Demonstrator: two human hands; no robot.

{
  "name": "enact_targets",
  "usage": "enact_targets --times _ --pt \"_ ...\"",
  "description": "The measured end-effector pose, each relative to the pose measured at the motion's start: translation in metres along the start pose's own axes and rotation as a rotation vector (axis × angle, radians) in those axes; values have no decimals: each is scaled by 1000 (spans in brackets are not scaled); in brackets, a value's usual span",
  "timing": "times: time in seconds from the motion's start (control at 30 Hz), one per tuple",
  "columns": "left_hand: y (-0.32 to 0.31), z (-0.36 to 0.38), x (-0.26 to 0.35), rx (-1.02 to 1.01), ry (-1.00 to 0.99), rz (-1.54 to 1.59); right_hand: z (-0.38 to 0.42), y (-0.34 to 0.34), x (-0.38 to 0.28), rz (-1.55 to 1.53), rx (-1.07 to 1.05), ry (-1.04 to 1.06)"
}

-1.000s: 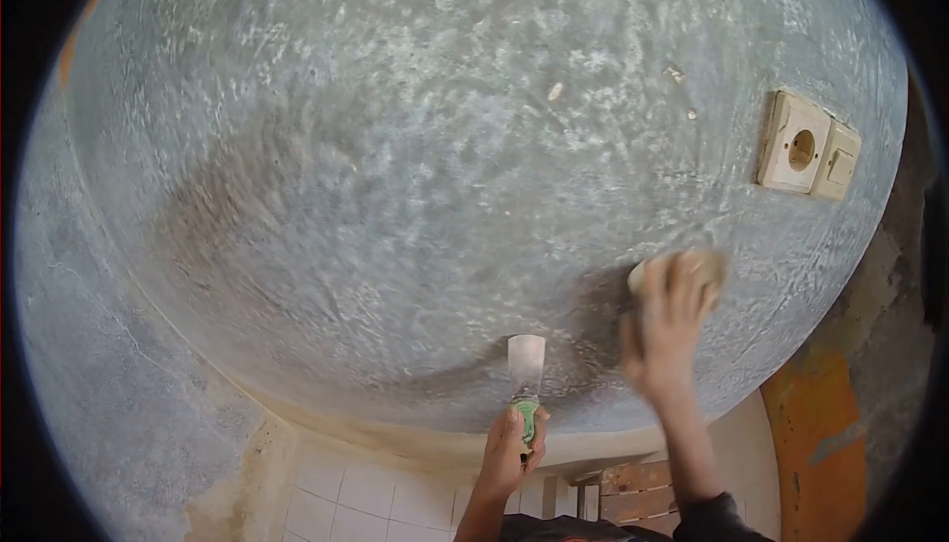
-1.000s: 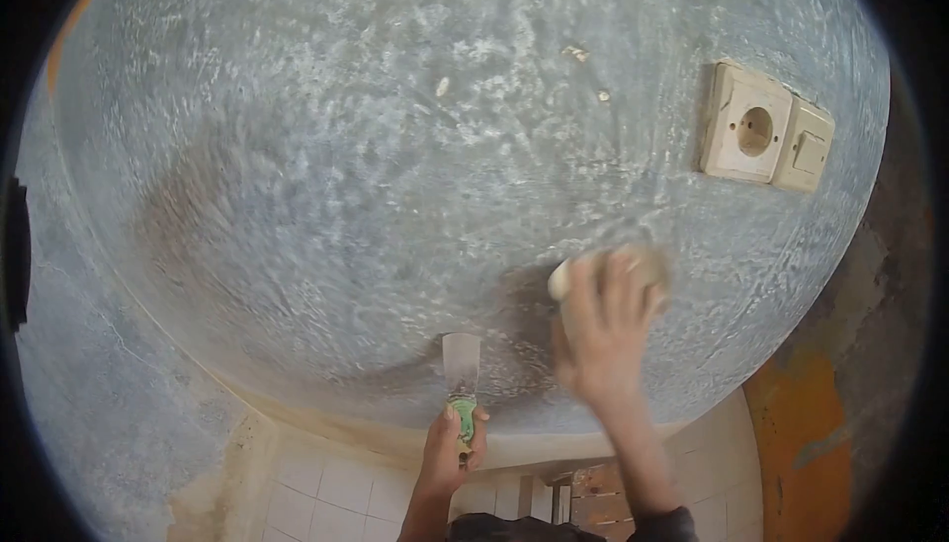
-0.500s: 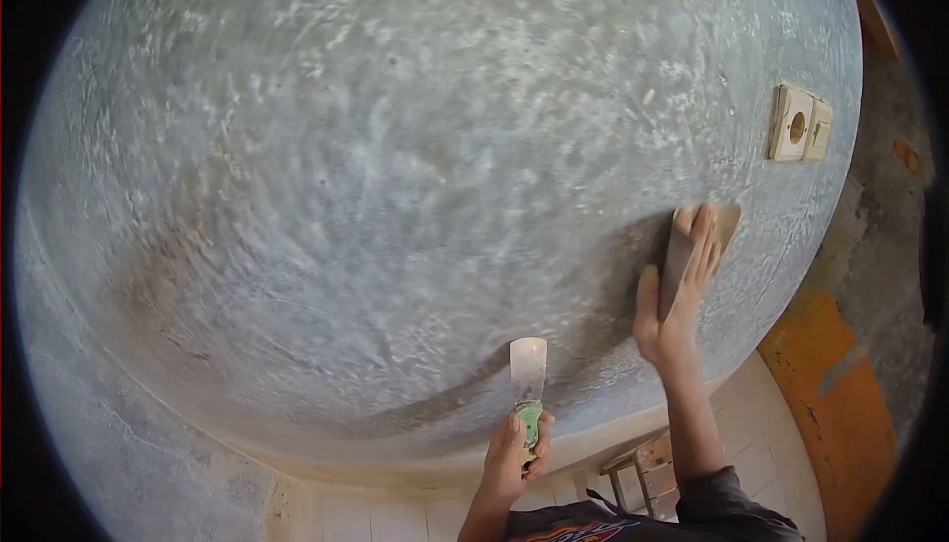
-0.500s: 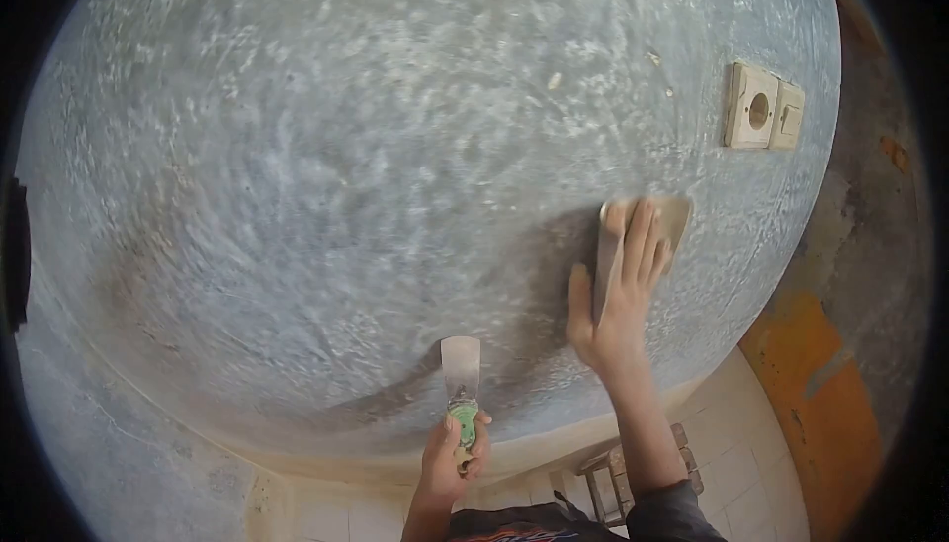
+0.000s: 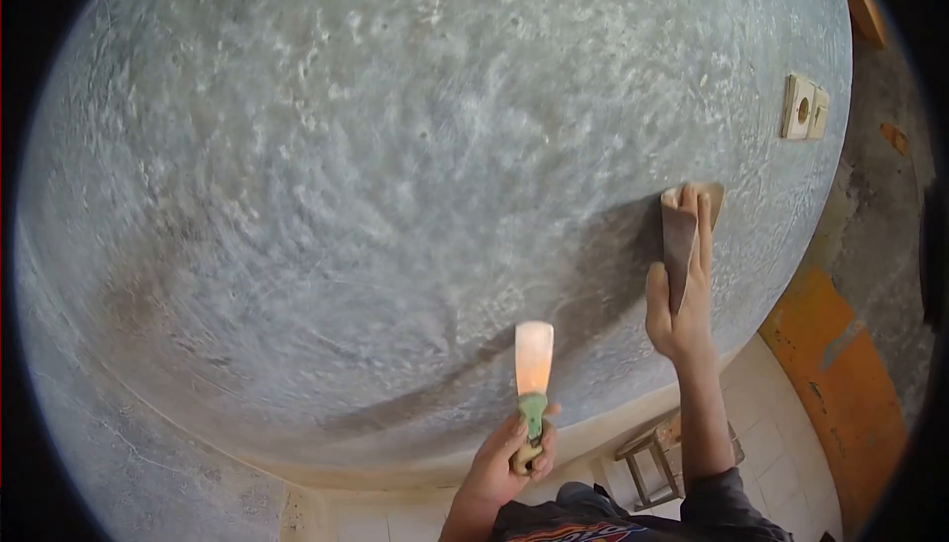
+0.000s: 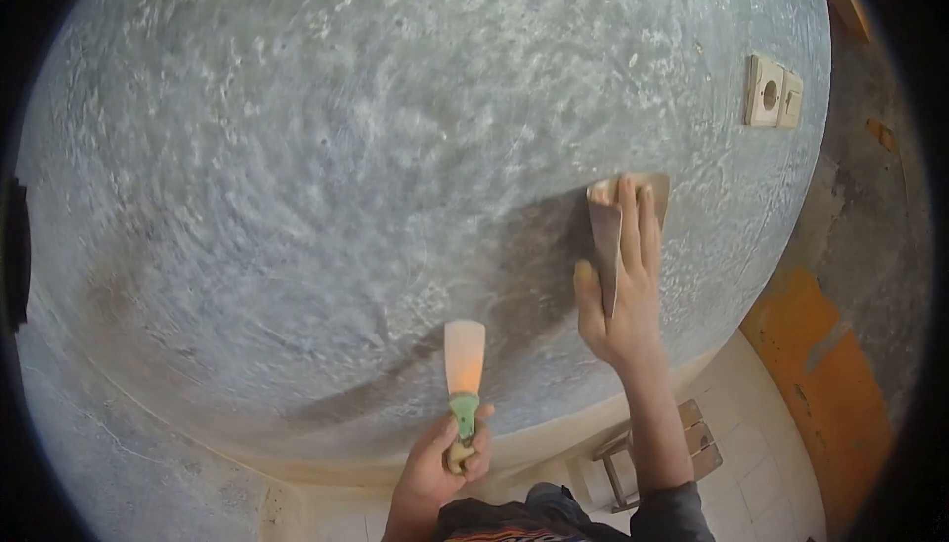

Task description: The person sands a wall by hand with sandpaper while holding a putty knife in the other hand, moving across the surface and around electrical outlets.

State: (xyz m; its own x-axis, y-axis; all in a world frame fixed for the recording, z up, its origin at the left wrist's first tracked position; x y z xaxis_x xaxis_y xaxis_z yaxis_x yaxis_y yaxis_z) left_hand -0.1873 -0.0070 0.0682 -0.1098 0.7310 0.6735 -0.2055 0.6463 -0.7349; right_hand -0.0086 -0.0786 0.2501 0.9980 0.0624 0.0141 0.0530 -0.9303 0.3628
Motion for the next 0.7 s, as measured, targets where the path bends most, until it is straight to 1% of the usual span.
enact_targets --times 0.07,0.1,0.17,0.2,0.27,0.33,0.4,0.5,0.6,0.67,0.7 --pt "0 2 14 24 -84 -55 -4 -5 -11 135 -9 9" --pt "-1 2 19 30 -84 -47 5 -18 -22 129 -17 9" --pt "-9 2 34 8 -172 -103 42 -71 -39 241 -300 -17" --pt "-10 0 38 -11 -194 -102 51 -78 -40 236 -303 -10" --pt "-15 -1 42 -11 -211 -91 59 -87 -51 206 -297 127" --pt "-19 -1 44 -9 -229 -90 7 -48 -39 190 -174 78" --pt "-22 -4 44 17 -251 -129 -25 -10 -17 183 43 84" --pt "-27 -4 44 90 -275 -141 -39 3 -1 181 62 32" --pt "-26 -5 41 152 -319 -165 10 -34 -7 190 -28 -46" --pt "-21 -5 35 168 -329 -137 73 -82 -20 163 -176 -31" --pt "-19 -4 32 177 -332 -112 85 -88 -23 153 -176 -27"
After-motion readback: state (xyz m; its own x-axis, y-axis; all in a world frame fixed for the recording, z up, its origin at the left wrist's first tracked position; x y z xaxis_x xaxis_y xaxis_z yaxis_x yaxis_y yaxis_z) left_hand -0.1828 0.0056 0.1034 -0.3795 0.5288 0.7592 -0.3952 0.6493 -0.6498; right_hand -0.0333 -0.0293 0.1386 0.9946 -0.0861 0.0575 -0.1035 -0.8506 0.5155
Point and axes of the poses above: each hand's wrist, its own z-axis away from the middle knuckle, its own y-axis out of the back of the hand, x = y × z, the point moved 9 cm from there along -z, towards the middle knuckle, and after that the axes turned 13 degrees about y, right-handed, at the moved point
